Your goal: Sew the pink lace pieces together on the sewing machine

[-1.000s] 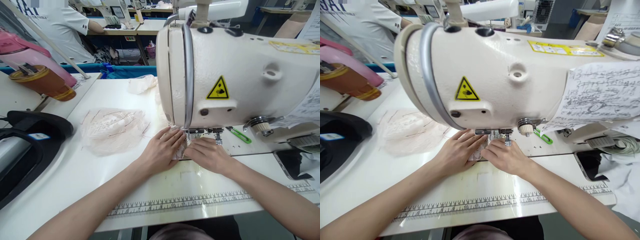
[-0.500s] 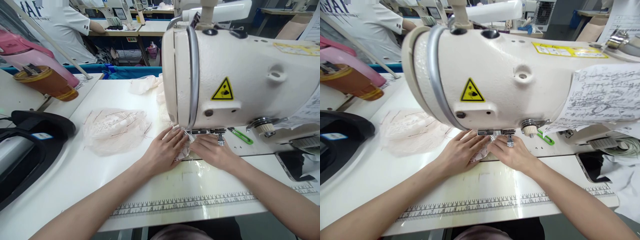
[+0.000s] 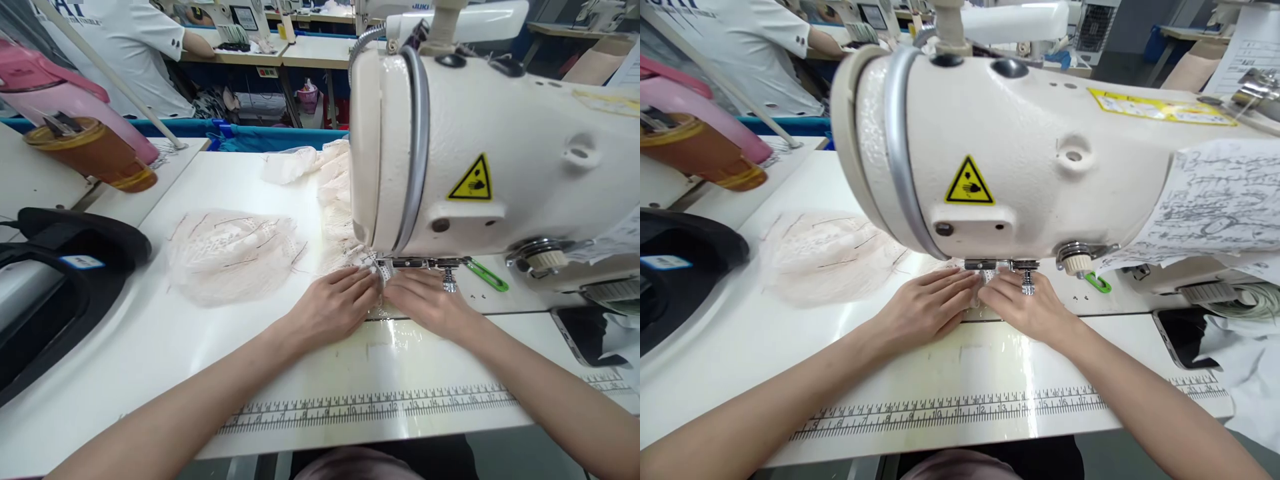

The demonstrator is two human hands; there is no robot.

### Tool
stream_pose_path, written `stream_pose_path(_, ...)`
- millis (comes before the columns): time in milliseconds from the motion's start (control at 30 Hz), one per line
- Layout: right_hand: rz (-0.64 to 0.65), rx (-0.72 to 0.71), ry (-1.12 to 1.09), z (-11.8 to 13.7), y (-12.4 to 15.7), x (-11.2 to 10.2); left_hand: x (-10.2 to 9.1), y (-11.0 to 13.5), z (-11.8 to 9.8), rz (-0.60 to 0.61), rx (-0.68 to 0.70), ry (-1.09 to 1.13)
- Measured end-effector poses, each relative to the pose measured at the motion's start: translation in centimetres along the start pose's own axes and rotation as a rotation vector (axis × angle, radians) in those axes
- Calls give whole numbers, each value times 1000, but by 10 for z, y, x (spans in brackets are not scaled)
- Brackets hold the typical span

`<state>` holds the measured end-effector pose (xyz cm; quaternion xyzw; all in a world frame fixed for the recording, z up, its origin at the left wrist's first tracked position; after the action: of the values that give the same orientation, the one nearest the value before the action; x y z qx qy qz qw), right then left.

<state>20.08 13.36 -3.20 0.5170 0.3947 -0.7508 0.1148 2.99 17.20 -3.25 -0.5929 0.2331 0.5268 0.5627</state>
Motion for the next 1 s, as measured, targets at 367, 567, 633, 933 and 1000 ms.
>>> stream_pose_path(367,-84,18,-44,6,1,10,1,-2,8,-6,-62,5)
stream_pose_path(567,-50,37,-49,5,-2,13,3,-2,11,12,-100,22)
stream_pose_path(633,-42,51,-47,4,-2,14,4,-2,11,18,-108,18)
stream_pose_path(933,-46,92,-58,-1,-1,16,5,-3,12,29,-144,5)
stream_pose_path(1000,-53,107,-56,-1,-2,15,5,-3,12,28,-148,9)
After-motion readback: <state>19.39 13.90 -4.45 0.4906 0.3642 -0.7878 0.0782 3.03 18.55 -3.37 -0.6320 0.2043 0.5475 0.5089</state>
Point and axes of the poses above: each hand's wrist, its own y-axis away from the middle knuckle, its own x-axis out of the palm, z = x × y, the point moved 3 cm from there along -y, towards the middle knuckle, and after that the axes turned 7 degrees about -y, right-handed, at the moved point
